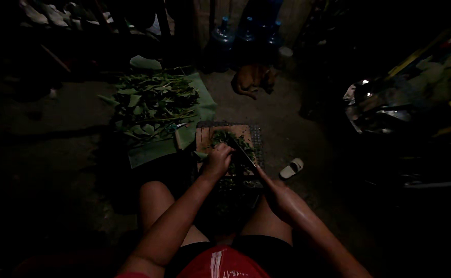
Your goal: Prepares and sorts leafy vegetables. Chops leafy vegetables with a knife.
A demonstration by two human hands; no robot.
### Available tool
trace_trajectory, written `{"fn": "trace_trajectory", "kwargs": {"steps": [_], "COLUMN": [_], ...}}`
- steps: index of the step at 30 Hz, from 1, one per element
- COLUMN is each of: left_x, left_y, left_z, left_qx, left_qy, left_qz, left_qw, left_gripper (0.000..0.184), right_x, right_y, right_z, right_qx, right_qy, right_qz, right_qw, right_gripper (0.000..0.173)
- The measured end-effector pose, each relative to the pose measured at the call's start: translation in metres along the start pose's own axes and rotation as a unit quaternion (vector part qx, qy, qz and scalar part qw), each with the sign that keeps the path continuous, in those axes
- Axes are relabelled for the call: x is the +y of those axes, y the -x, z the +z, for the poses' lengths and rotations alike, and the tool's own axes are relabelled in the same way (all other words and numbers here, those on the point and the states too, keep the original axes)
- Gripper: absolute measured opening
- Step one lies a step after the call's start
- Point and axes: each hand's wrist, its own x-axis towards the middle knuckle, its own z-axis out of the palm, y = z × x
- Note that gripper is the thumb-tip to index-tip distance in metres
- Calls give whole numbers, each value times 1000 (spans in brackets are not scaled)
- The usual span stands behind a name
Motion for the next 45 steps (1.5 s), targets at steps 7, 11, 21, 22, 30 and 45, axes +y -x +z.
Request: {"fn": "trace_trajectory", "kwargs": {"steps": [7,11,21,22,30,45], "left_x": [4,-4,-12,-13,-9,-7], "left_y": [-2,1,15,15,17,16], "left_z": [-1,1,10,10,6,4], "left_qx": [9,-5,68,75,47,56], "left_qy": [-10,-15,-37,-39,-38,-57], "left_qz": [-19,13,25,30,27,11], "left_qw": [1000,1000,997,996,998,997], "left_gripper": [15,16,17,16,20,16], "right_x": [-4,-10,-11,-12,-20,-15], "right_y": [16,-7,11,15,-6,12], "right_z": [-3,8,-12,-12,5,-6], "right_qx": [10,-30,-5,2,-47,-30], "right_qy": [27,5,30,37,25,53], "right_qz": [-13,-16,-8,-15,-6,-13], "right_qw": [1000,999,1000,999,999,998], "right_gripper": [69,75,72,70,76,71]}}
